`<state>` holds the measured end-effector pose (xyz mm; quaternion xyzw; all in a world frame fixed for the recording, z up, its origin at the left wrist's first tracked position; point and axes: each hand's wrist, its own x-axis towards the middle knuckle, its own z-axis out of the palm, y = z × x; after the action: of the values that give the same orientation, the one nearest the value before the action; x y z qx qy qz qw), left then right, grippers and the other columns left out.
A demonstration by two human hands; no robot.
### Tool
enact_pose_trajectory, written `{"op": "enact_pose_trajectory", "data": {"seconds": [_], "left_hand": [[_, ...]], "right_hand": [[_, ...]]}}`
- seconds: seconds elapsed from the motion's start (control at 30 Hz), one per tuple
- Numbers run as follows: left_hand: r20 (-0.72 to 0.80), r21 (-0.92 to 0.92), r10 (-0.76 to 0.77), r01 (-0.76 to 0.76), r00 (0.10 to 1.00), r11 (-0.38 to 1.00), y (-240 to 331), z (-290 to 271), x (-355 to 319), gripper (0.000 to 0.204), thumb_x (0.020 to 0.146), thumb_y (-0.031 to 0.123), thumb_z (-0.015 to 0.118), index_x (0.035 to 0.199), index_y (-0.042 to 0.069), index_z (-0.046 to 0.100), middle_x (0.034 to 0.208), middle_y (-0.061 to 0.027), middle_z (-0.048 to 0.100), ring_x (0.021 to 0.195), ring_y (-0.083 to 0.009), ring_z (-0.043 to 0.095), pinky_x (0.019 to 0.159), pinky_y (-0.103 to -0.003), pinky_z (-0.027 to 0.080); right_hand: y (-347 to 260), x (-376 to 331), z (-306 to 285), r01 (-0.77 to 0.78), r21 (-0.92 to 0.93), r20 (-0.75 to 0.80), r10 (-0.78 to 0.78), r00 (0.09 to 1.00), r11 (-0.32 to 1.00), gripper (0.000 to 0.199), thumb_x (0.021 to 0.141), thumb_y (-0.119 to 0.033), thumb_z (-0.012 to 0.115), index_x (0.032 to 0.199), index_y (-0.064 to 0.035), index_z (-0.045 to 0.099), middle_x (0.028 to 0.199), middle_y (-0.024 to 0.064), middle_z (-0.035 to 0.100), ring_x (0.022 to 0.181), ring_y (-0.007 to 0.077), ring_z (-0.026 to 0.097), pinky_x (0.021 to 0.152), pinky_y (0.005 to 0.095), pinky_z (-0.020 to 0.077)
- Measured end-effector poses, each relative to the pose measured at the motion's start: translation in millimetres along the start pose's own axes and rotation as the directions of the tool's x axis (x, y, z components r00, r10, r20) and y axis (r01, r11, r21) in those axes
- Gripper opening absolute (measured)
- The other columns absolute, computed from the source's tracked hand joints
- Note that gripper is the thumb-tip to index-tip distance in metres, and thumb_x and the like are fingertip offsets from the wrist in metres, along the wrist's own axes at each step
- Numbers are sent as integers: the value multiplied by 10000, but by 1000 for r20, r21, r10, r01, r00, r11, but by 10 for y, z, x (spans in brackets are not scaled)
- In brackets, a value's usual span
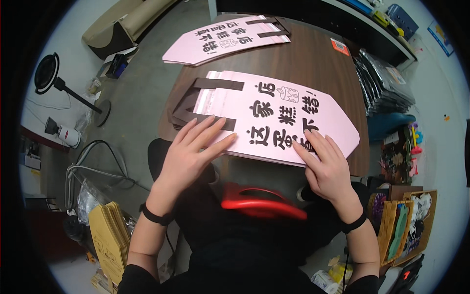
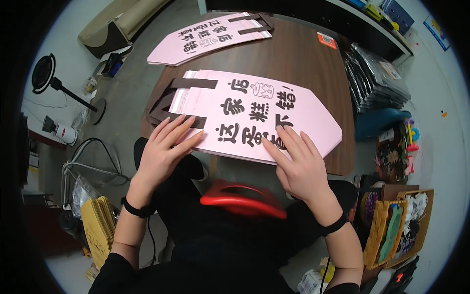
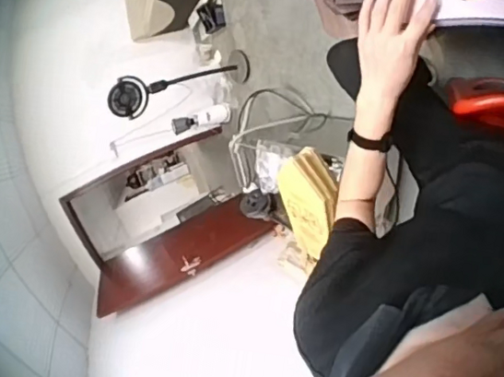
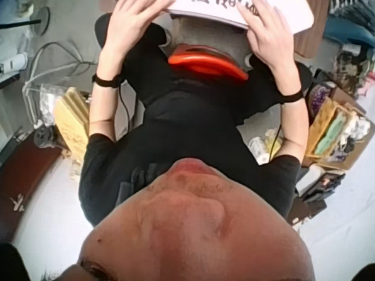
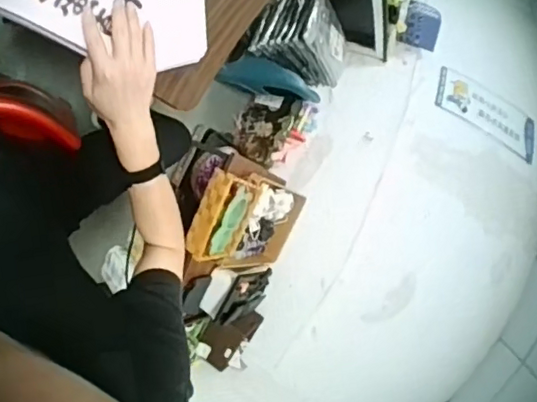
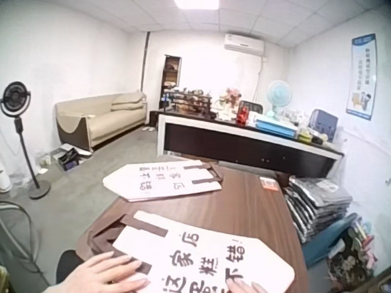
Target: Counting and stacking yellow and pink paper gift bags on a table.
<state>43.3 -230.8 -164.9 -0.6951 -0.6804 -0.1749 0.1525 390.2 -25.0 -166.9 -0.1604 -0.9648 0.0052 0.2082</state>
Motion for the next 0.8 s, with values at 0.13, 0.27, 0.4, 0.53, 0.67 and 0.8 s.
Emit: {"op": "enact_pose_trajectory", "data": {"seconds": [0.13,0.27,0.4,0.53,0.67,0.8], "left_hand": [[108,121,66,-79,992,990,-158,-7,39,484,962,216,772,1434,321,797,1583,-98,705,1462,-280,679,1243,-498,518],[65,-35,65,-63,996,997,-41,172,92,534,938,105,723,1423,312,804,1547,-110,720,1447,-296,687,1218,-502,529],[102,-54,80,-74,992,996,-28,185,54,574,957,72,668,1462,319,783,1538,-127,719,1471,-305,667,1246,-505,502],[118,-78,74,-65,990,995,-23,167,57,601,947,55,682,1468,338,778,1526,-112,725,1448,-304,675,1228,-478,508],[130,-134,56,-38,990,990,-29,146,63,531,978,109,754,1464,321,783,1551,-100,712,1449,-312,668,1215,-483,517],[101,-325,87,-49,991,945,-166,-12,199,504,983,169,824,1476,265,779,1571,-118,692,1463,-350,649,1222,-507,511]], "right_hand": [[-51,-95,-41,-28,43,81,24,996,999,650,913,-162,771,1559,-206,716,1582,213,662,1487,400,625,1240,573,486],[-64,-19,-30,-28,66,99,22,995,997,659,920,-226,792,1573,-207,698,1610,220,637,1509,402,600,1260,575,459],[2,82,84,2,79,91,-9,996,997,671,937,-346,840,1575,-207,689,1629,232,618,1518,409,584,1273,575,441],[33,63,133,29,41,86,-33,996,999,596,983,-361,837,1542,-199,709,1609,230,629,1495,405,604,1251,554,463],[57,163,96,52,60,97,-57,994,997,509,1006,-342,829,1477,-168,744,1525,207,665,1425,388,642,1194,526,502],[15,286,166,-24,165,-39,31,999,986,432,1003,-345,834,1363,-116,768,1351,168,689,1277,368,678,1116,518,521]]}}
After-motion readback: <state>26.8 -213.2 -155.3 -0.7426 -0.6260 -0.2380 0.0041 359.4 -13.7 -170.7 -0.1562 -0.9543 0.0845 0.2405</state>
